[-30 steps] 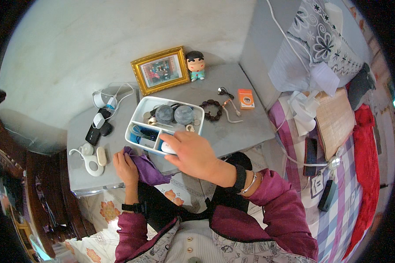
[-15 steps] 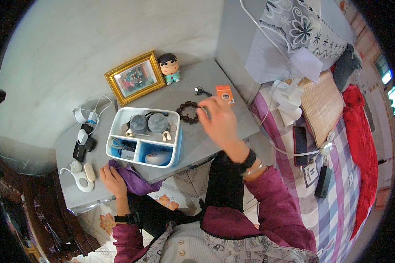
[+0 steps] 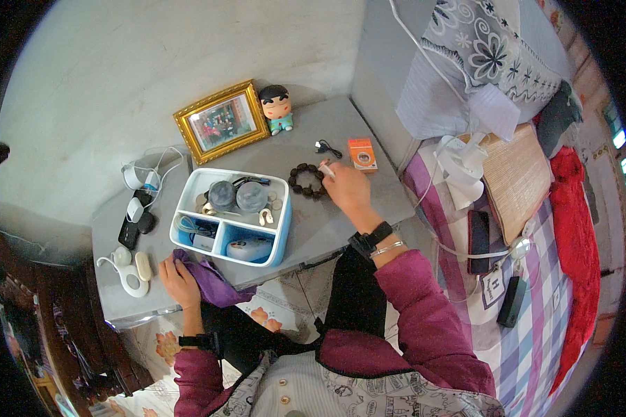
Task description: The person wipes the inside of a white compartmentalized tray with a purple cloth, removes small items like coins and beads, and wipes the tray sections. The person places the removed items on the table and continues wiping the tray.
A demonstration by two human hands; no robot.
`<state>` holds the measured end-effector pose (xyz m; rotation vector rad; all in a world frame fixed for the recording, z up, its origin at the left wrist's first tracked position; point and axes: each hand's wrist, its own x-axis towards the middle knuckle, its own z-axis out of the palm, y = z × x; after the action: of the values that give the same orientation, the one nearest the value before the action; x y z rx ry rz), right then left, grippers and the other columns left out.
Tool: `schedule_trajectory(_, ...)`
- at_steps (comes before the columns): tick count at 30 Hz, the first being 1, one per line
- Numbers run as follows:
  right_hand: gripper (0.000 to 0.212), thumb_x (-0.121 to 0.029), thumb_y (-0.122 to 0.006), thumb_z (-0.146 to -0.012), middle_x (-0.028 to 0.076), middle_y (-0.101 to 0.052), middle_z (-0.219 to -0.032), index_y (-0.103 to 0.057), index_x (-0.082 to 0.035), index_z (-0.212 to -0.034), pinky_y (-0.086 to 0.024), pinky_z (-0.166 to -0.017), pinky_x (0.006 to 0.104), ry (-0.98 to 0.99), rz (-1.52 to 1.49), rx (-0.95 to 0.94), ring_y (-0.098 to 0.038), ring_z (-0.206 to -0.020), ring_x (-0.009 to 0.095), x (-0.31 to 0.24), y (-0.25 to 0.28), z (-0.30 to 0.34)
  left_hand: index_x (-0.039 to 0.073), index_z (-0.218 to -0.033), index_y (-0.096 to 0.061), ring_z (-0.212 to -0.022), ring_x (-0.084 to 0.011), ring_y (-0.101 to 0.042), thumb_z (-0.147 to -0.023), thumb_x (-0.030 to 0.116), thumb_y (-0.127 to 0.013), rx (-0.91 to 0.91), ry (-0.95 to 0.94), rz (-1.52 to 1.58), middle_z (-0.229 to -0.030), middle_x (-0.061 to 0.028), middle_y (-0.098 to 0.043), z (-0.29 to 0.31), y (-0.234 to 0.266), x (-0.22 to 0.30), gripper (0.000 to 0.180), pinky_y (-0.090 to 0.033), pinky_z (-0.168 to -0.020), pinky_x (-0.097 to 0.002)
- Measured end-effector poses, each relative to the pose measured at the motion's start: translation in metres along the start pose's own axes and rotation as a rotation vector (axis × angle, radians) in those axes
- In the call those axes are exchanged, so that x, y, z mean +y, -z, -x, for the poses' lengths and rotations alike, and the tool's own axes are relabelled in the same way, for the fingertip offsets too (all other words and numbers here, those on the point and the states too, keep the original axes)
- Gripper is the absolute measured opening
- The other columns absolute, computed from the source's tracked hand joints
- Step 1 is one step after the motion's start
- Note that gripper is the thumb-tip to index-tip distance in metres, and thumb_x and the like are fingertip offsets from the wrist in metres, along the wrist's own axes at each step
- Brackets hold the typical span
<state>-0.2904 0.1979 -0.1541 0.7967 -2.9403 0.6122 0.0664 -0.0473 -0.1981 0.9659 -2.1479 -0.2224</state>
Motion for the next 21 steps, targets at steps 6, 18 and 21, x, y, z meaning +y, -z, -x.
schedule_trajectory(6,0.020,-0.022,-0.068,-0.094,0.009,-0.068,-0.093,-0.074,-0.008,-0.106,-0.052,-0.066,0.0395,0.111,-0.602,0.125,-0.066,-0.076,0.026,-0.011,0.053,0.014,0.000,-0.112,-0.064,-0.097,-0.0392,-0.057,-0.096,0.010,-0.055,-0.024,0.017,-0.008,-0.104,-0.0179,-0.059,0.000,0.001,-0.001,0.021,-0.047,-0.084,-0.0459)
schedule_trajectory(18,0.016,-0.014,-0.071,-0.092,0.007,-0.064,-0.099,-0.070,-0.004,-0.104,-0.050,-0.072,0.0339,0.775,-0.824,-0.240,-0.064,-0.084,0.024,-0.114,0.094,0.083,0.000,-0.110,-0.063,-0.097,-0.0386,-0.058,-0.096,0.011,-0.056,-0.020,0.007,-0.012,-0.103,-0.0175,-0.060,-0.002,0.003,0.001,0.019,-0.047,-0.084,-0.0453)
schedule_trajectory(21,0.018,-0.015,-0.072,-0.088,0.009,-0.065,-0.109,-0.069,-0.006,-0.104,-0.053,-0.081,0.0408,0.897,-0.701,-0.193,-0.065,-0.096,0.031,-0.120,0.077,0.092,0.000,-0.110,-0.063,-0.097,-0.0383,-0.058,-0.096,0.012,-0.056,-0.026,0.012,-0.019,-0.104,-0.0173,-0.060,-0.001,0.002,0.001,0.020,-0.047,-0.085,-0.0453)
